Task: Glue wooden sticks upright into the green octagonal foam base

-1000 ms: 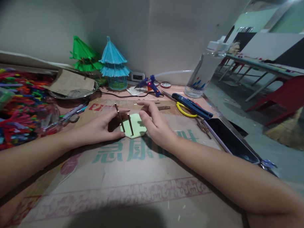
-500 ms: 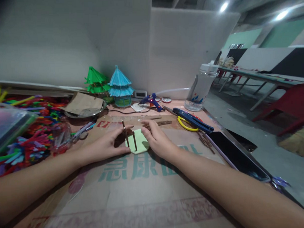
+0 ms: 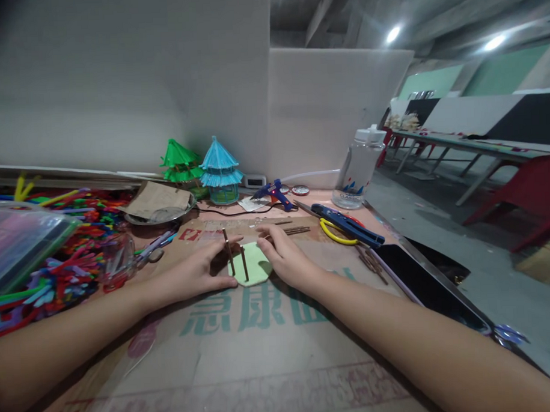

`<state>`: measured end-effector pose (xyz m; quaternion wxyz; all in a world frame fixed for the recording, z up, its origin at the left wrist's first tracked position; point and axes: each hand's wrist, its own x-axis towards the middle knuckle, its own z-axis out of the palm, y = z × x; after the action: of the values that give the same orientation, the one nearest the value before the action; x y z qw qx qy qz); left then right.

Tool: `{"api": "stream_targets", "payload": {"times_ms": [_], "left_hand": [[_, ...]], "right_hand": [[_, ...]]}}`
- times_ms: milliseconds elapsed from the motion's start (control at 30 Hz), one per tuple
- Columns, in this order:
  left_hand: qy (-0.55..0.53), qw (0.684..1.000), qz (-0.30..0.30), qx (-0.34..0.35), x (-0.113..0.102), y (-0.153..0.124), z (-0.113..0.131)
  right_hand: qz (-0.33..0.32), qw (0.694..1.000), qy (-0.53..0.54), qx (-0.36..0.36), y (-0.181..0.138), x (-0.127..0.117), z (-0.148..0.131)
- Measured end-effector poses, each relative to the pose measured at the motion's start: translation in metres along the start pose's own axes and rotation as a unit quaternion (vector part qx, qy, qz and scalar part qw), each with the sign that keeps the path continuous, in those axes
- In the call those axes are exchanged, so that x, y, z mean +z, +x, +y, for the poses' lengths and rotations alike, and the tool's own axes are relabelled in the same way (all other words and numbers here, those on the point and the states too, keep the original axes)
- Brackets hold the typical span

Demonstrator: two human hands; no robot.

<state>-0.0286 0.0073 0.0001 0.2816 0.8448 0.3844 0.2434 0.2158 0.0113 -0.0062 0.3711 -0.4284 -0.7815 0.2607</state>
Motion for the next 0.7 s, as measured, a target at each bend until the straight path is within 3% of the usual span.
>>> {"api": "stream_targets", "payload": {"times_ms": [467,700], "left_hand": [[0.012,1.0,0.01,0.019,0.002,-0.0002,-0.0022],[0.025,0.999,0.004,0.031,0.0005,-0.0004,-0.0044]], "right_hand": [[-0.01,1.0,-0.029,-0.002,0.0005,0.0034,0.0057],[0.055,0.997,-0.026,-0.051,-0.0016,-0.0035,-0.0032]]}}
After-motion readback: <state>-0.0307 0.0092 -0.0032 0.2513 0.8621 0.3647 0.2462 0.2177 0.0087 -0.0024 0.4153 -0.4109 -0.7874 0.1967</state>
